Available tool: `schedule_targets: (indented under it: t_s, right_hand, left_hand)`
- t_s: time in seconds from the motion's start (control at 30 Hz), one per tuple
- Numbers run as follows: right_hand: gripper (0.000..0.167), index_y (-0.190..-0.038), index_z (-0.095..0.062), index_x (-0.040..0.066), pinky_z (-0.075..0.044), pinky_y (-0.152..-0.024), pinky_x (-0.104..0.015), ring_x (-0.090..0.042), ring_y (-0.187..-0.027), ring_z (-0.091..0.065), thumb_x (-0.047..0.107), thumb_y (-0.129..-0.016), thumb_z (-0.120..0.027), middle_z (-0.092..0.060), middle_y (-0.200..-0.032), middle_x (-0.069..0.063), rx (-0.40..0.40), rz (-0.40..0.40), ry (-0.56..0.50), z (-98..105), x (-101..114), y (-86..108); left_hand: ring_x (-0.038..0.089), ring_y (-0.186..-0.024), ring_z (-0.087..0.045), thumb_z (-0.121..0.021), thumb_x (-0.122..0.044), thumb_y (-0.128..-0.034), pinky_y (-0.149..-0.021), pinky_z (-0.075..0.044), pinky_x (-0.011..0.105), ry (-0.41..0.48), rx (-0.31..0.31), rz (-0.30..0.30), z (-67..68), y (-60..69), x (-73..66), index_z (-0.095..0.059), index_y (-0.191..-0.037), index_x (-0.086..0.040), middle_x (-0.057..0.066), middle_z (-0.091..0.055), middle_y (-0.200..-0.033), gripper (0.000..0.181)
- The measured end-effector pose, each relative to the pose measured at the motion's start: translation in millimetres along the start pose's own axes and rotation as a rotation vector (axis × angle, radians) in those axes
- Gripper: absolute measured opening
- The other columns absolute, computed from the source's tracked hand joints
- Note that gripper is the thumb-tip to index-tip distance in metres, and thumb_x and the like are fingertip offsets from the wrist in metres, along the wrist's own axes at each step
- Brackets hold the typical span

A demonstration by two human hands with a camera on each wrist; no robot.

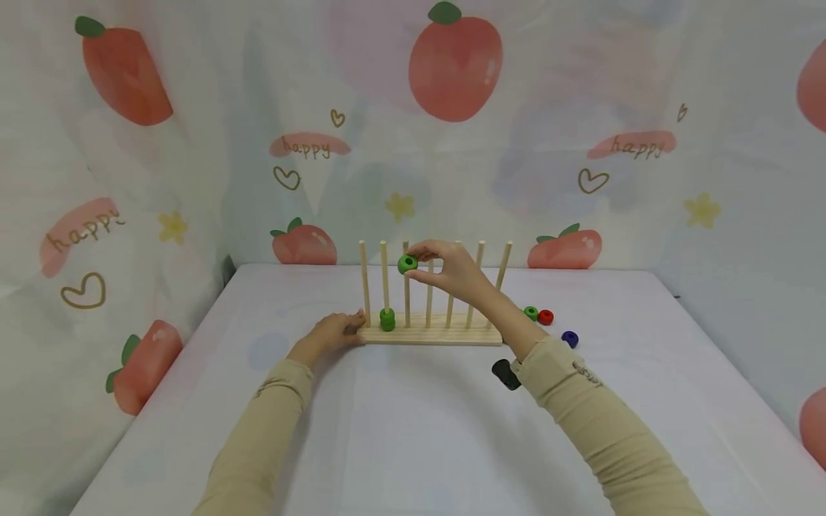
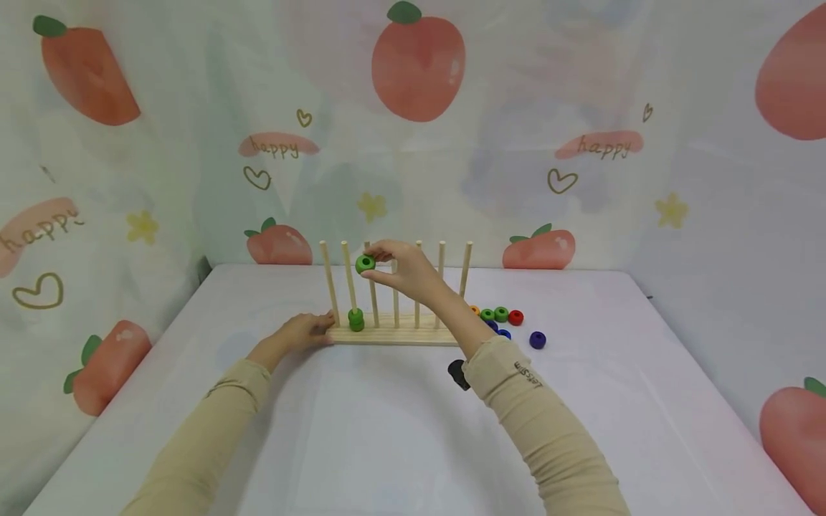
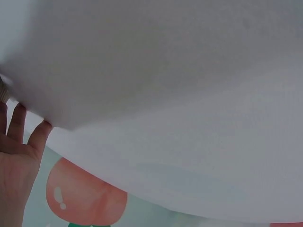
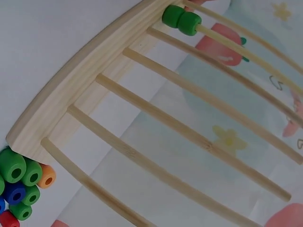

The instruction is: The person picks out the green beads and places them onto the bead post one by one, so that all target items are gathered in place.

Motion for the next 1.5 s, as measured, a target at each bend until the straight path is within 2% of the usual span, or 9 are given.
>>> schedule_targets:
  t_s: [0.27,0.6,0.77,1.0,1.17,1.5]
  right_hand:
    - [0.032,-0.105,-0.063,-0.004,-0.051,-0.092,-0.039,-0.029,-0.099,-0.063,0.008,-0.079,-0.075,-0.067,-0.103,-0.018,-0.060,-0.012,-0.022,-0.8,4.2,-15.5]
    - [0.026,-0.105,-0.062,-0.001,-0.046,-0.101,-0.038,-0.027,-0.106,-0.059,0.012,-0.084,-0.071,-0.066,-0.105,-0.014,0.024,-0.076,-0.036,-11.2,3.9,-33.1]
    - [0.027,-0.107,-0.061,-0.002,-0.044,-0.103,-0.041,-0.029,-0.108,-0.060,0.013,-0.086,-0.069,-0.066,-0.106,-0.017,0.029,-0.113,-0.006,-8.8,0.1,-40.4]
    - [0.026,-0.107,-0.061,-0.003,-0.045,-0.103,-0.041,-0.028,-0.105,-0.061,0.013,-0.088,-0.067,-0.066,-0.105,-0.017,0.031,-0.126,-0.022,-9.1,-9.2,-48.7]
    - [0.027,-0.110,-0.060,-0.003,-0.046,-0.102,-0.038,-0.028,-0.105,-0.061,0.013,-0.089,-0.066,-0.065,-0.107,-0.018,0.027,-0.167,-0.050,-12.7,-16.8,-49.6]
    - [0.030,-0.111,-0.060,-0.005,-0.051,-0.095,-0.035,-0.028,-0.101,-0.062,0.013,-0.089,-0.066,-0.065,-0.106,-0.019,0.028,-0.214,-0.107,-18.0,-15.1,-55.2]
  left_hand:
    - [0.044,-0.121,-0.050,-0.065,-0.027,-0.0886,-0.100,-0.042,0.053,0.014,-0.011,-0.008,-1.7,1.7,4.3,-0.051,-0.134,-0.004,0.021,-0.049,-0.137,0.053]
    - [0.043,-0.122,-0.049,-0.066,-0.027,-0.0884,-0.100,-0.042,0.053,0.023,-0.017,-0.026,-1.2,8.8,6.1,-0.053,-0.131,0.000,0.018,-0.045,-0.141,0.052]
    - [0.043,-0.122,-0.049,-0.064,-0.028,-0.0890,-0.100,-0.042,0.053,0.011,-0.021,-0.060,-0.9,6.1,5.9,-0.052,-0.132,0.000,0.018,-0.045,-0.141,0.053]
    - [0.043,-0.120,-0.051,-0.064,-0.029,-0.0889,-0.099,-0.043,0.053,-0.006,-0.027,-0.072,-1.8,1.6,5.9,-0.053,-0.132,-0.001,0.018,-0.046,-0.140,0.052]
    - [0.043,-0.122,-0.050,-0.064,-0.030,-0.0887,-0.099,-0.043,0.053,-0.001,-0.016,-0.068,-3.0,0.5,5.7,-0.052,-0.133,-0.002,0.017,-0.045,-0.141,0.053]
    - [0.044,-0.123,-0.048,-0.065,-0.029,-0.0884,-0.100,-0.042,0.054,-0.001,-0.009,-0.051,-0.7,0.8,4.2,-0.053,-0.132,-0.002,0.017,-0.045,-0.141,0.053]
Point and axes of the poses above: each hand's wrist, its own y-axis away from the middle knuckle, its own z-axis out of the back of the hand, x = y × z, the point moved 4 cm from there along -y, towards the middle knuckle
